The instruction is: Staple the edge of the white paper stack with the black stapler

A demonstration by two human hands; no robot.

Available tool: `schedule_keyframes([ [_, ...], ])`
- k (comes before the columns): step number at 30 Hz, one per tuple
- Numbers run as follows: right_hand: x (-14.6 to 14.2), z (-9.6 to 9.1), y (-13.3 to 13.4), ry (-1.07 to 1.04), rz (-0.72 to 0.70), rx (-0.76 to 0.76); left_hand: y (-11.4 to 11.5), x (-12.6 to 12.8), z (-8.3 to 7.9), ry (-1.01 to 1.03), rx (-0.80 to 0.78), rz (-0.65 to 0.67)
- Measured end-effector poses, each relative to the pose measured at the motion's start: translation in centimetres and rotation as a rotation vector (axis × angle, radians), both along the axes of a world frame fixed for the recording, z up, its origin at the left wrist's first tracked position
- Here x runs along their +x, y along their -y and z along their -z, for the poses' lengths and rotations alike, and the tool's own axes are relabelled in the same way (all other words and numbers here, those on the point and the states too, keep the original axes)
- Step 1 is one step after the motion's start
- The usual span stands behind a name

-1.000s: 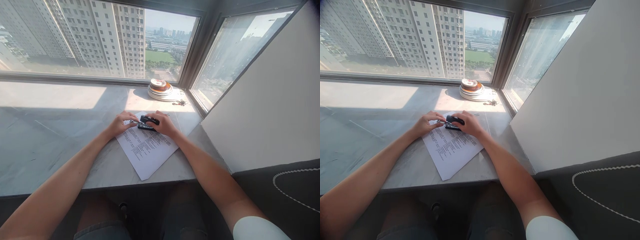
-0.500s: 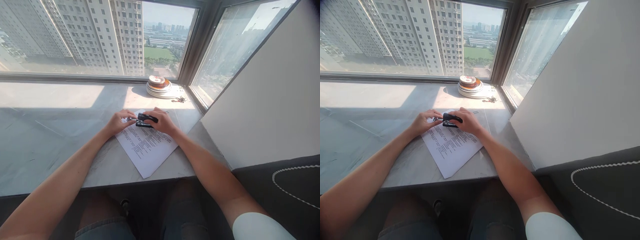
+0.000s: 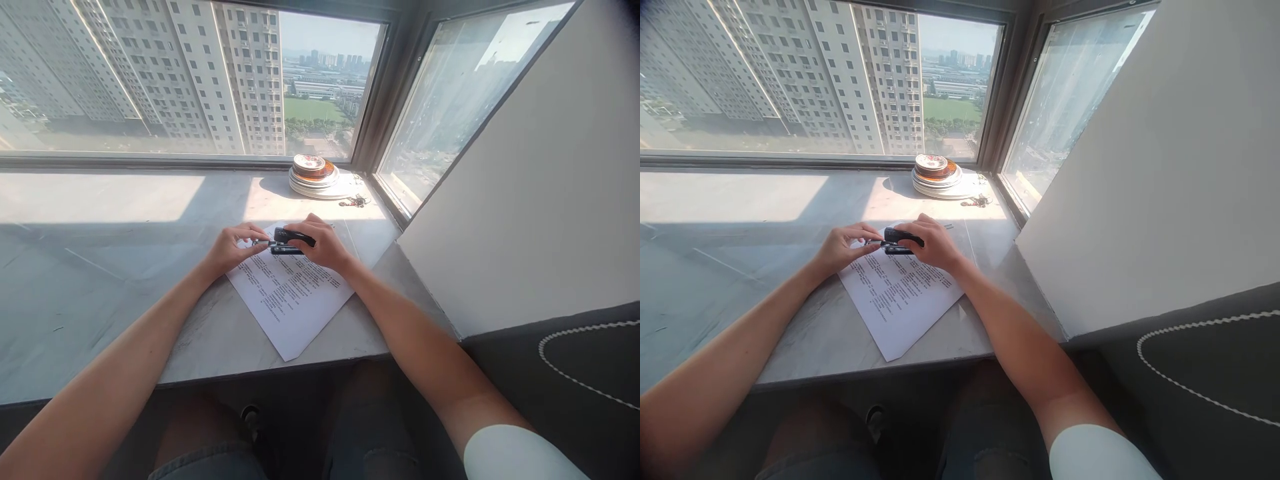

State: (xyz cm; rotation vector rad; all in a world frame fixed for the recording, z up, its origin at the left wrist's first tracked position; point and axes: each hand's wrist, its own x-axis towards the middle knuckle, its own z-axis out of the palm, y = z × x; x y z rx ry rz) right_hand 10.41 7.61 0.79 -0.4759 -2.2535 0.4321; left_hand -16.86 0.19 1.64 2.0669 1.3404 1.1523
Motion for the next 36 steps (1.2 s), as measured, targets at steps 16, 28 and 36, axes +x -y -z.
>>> schedule_keyframes([
  [16,1.1,-0.3,-0.8,-0.155,0.032,-0.068,0.3,-0.2,-0.2,-0.030,-0.058,-0.011],
  [28,-1.1,-0.9,2.4,-0.114,-0.272,-0.060,0.9,1.0,-0.2,-0.004,0.000,0.186],
  [36,-0.3,-1.9,1.9,-0.188,-0.070,-0.089,0.3,0.4,0.1,-0.001,0.071,-0.035],
])
